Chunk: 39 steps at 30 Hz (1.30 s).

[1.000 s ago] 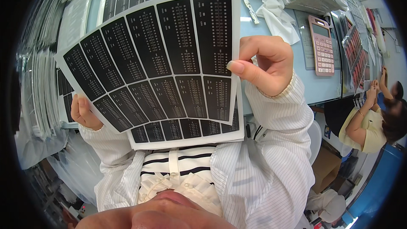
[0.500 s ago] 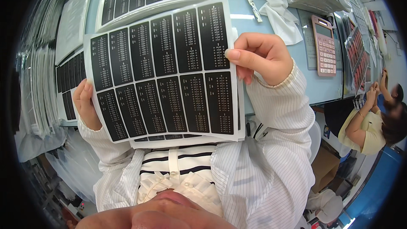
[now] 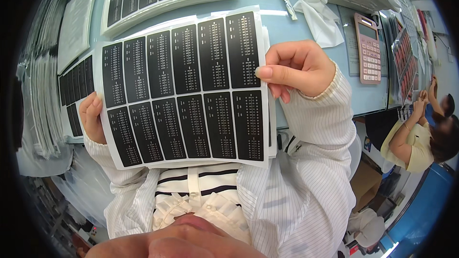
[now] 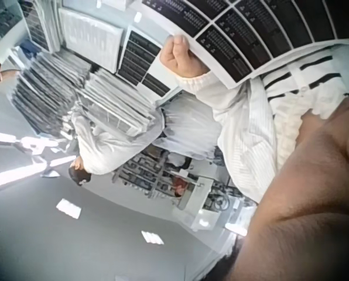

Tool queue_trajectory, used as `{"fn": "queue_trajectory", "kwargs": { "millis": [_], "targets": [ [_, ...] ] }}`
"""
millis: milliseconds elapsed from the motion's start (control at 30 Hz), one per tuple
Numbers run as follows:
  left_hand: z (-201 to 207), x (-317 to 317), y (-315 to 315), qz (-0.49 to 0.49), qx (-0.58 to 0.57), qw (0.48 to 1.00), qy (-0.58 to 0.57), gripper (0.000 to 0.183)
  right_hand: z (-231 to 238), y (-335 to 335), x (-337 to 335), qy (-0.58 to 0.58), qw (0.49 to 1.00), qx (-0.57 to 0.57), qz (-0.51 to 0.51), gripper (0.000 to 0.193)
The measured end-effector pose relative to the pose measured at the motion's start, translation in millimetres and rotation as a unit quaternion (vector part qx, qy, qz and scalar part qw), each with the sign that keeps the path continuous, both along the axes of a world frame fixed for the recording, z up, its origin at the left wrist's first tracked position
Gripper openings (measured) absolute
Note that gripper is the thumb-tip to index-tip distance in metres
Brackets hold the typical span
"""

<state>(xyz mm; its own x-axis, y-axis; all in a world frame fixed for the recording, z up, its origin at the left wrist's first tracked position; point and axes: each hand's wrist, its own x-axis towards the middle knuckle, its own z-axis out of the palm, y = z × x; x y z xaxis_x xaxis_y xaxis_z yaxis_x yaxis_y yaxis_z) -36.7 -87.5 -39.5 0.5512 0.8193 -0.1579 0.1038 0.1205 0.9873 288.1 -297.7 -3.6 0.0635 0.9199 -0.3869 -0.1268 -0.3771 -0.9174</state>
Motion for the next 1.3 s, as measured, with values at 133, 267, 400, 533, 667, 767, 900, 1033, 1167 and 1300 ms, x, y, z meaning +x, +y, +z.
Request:
{"fn": "queue_trajectory", "kwargs": {
  "millis": [133, 267, 400, 533, 667, 767, 900, 1033, 1167, 1300],
  "targets": [
    [-1.8, -2.4, 3.3, -0.017, 0.01, 1.0, -0.009, 0.029, 0.1, -1.1, -0.5, -0.008, 1.0, -0.001, 0.002, 0.017],
    [-3.9, -3.1, 4.1, 0.0, 0.004, 1.0, -0.013, 0.029, 1.4, -2.1, -0.3, 0.002, 1.0, 0.001, -0.006, 0.017],
    [-3.6, -2.6, 3.0, -0.006, 0.008, 1.0, -0.005, 0.029, 0.6, -2.1, -0.2, 0.002, 1.0, 0.011, -0.01, 0.018],
    [-2.5, -0.9, 2.7, -0.01, 0.007, 1.0, -0.007, 0.029, 0.6, -2.7, 0.7, 0.005, 1.0, 0.014, -0.009, 0.018],
    [-0.7, 0.1, 3.1, -0.026, -0.013, 1.0, -0.001, 0.029, -0.4, -3.1, 1.6, 0.018, 1.0, 0.019, -0.012, 0.018],
    [-0.8, 0.9, 2.6, -0.025, -0.017, 1.0, 0.003, 0.028, -2.3, -3.7, 1.6, 0.025, 0.999, 0.027, -0.016, 0.018],
    [-0.1, 1.6, 1.8, -0.024, -0.012, 1.0, 0.005, 0.028, -4.1, -4.6, 1.6, 0.042, 0.998, 0.037, -0.023, 0.018],
    [-1.5, 3.1, -2.0, 0.005, -0.01, 1.0, 0.003, 0.026, -3.9, -4.9, 3.0, 0.039, 0.999, 0.029, -0.02, 0.018],
    [-1.3, 3.1, -1.8, 0.003, -0.021, 1.0, -0.002, 0.025, -4.5, -5.6, 3.2, 0.042, 0.998, 0.042, -0.019, 0.018],
    [-0.4, 3.1, -0.4, -0.003, -0.024, 1.0, 0.003, 0.026, -5.4, -6.2, 3.5, 0.032, 0.998, 0.052, -0.014, 0.018]
  ]
}}
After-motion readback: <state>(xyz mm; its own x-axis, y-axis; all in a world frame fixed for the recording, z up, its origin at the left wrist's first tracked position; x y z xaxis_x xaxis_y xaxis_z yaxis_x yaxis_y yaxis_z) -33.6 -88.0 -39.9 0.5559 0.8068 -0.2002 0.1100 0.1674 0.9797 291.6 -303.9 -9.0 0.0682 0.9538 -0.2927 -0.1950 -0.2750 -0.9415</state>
